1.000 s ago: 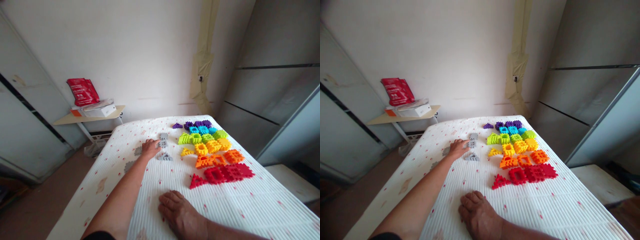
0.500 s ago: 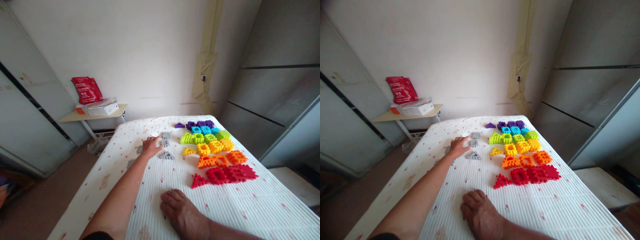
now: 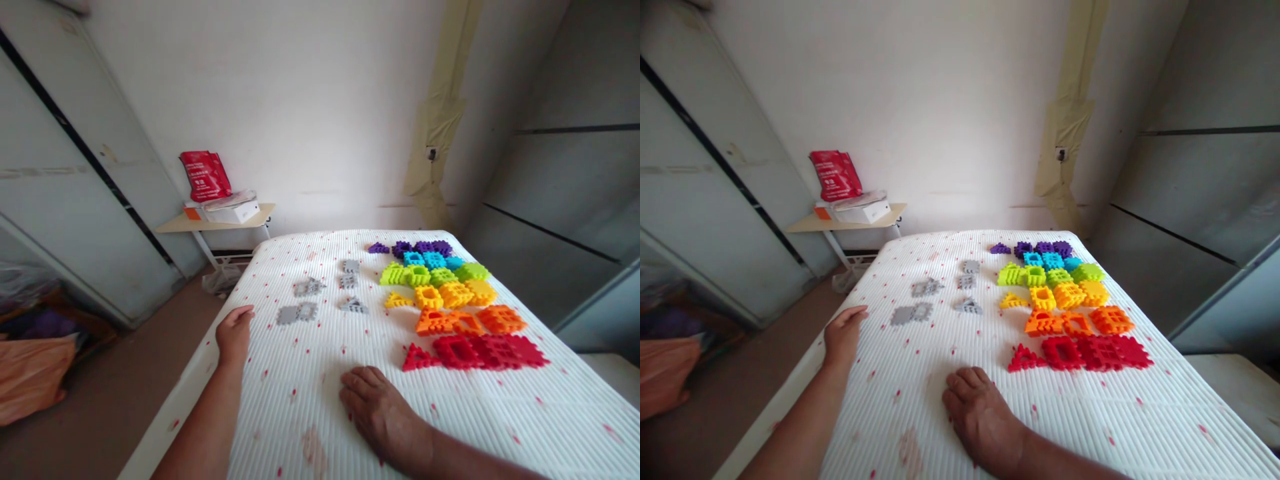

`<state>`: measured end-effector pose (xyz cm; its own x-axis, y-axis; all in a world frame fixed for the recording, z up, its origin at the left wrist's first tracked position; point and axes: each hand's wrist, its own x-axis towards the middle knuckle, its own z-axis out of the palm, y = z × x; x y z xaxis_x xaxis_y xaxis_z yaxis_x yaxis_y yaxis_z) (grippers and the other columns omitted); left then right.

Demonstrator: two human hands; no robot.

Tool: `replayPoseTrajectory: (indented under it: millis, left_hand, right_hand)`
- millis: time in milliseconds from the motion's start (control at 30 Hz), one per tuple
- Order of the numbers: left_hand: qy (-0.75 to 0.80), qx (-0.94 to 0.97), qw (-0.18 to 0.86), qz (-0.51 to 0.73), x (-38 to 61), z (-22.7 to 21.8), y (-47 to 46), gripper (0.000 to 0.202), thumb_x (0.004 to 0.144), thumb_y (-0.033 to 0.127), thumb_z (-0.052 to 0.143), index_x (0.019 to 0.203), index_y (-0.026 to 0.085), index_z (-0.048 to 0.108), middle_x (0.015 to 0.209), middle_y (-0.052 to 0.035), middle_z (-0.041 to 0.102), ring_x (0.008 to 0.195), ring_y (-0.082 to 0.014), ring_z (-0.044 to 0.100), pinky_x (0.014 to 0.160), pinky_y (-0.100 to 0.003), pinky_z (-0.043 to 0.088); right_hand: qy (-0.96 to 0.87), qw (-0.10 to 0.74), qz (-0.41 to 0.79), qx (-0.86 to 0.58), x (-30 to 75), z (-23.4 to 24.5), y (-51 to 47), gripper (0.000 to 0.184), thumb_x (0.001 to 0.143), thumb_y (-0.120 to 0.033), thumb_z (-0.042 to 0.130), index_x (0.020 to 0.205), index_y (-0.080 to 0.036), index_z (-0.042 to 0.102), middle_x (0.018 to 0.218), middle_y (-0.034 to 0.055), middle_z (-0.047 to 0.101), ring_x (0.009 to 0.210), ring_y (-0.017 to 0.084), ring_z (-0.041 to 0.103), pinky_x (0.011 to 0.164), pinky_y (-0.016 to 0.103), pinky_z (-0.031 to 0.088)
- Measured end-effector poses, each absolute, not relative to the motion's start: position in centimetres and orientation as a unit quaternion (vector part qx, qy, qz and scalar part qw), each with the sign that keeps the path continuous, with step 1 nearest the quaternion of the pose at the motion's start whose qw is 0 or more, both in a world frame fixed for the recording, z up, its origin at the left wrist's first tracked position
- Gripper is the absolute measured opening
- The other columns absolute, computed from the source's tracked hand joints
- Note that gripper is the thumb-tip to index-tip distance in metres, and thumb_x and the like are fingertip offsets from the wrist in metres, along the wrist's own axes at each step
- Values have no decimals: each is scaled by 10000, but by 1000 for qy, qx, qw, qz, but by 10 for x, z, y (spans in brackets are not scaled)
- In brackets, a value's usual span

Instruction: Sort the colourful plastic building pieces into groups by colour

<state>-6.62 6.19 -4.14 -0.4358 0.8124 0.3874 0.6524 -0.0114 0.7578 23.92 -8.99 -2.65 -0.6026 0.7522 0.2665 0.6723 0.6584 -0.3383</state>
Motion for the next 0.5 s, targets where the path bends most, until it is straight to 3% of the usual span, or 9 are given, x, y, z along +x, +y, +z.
replayPoseTrajectory:
  millis: [100,200,333,500]
  left_hand:
    - [699,495,119,502,-69,-45,50,359,677,377,493,873,145,685,634,-24,649,586,-183,576,594,-304,472]
    - [690,492,142,511,-66,-45,46,322,645,379,530,818,166,698,685,-25,670,655,-188,591,656,-303,475]
    - [688,479,150,524,-64,-46,47,302,643,353,524,810,171,697,750,-39,689,736,-202,609,740,-321,471]
    - [689,474,151,528,-64,-45,47,281,645,323,516,803,176,696,785,-45,701,759,-206,616,772,-330,466]
  right_hand:
    - [-894,174,82,-405,233,-27,-82,137,881,-142,464,796,-170,568,891,42,591,850,169,503,784,305,406]
    - [-894,166,71,-410,224,-26,-65,153,867,-116,451,762,-164,551,818,35,573,780,153,508,751,279,411]
    - [-871,171,87,-452,207,-15,-33,125,851,-121,447,873,-156,564,926,55,579,859,149,547,761,247,426]
    - [-835,151,86,-522,180,2,8,218,857,-163,454,1053,-141,546,1112,97,558,959,160,576,816,246,433]
